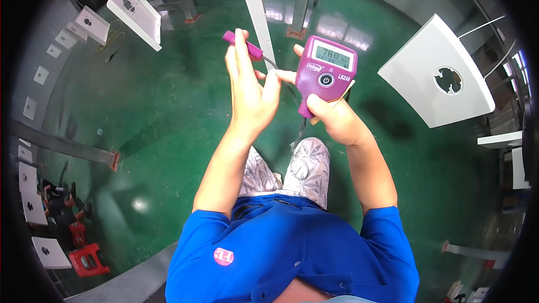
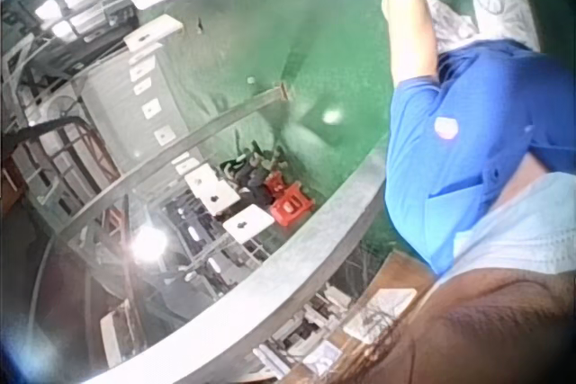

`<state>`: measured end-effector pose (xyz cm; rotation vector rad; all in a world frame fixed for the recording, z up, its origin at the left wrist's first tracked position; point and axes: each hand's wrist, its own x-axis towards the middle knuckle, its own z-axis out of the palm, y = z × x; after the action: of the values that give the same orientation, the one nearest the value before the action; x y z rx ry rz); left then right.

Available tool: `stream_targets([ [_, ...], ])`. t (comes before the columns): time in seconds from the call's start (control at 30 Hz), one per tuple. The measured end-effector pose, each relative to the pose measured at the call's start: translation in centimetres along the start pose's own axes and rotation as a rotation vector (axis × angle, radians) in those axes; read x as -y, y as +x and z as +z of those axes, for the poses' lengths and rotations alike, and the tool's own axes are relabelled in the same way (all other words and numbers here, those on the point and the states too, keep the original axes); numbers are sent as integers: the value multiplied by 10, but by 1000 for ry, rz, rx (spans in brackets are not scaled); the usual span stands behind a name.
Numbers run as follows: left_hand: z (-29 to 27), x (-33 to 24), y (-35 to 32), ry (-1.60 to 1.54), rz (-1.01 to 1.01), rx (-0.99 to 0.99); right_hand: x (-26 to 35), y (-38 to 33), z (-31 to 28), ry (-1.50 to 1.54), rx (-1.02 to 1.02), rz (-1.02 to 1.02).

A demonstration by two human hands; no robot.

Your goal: Inspecting the coating thickness of white metal parts using a digital gauge.

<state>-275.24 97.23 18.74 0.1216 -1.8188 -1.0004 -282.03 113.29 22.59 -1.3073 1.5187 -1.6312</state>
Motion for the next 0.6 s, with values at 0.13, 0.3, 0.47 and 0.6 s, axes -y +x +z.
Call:
stream_targets([
  [0.13, 18, -18, -17, -150, 104, 81, 6, -3, 1, -39, 1, -100],
  [0.3, 20, -29, -37, -1016, -616, 451, 16, -12, -24, -125, -23, -25],
  [0.47, 29, -36, -48, -752, -612, 766, 18, -23, -48, -198, -101, 82],
  [0.6, 49, -44, -52, -539, -535, 863, -6, -31, -71, -161, -274, 55],
])
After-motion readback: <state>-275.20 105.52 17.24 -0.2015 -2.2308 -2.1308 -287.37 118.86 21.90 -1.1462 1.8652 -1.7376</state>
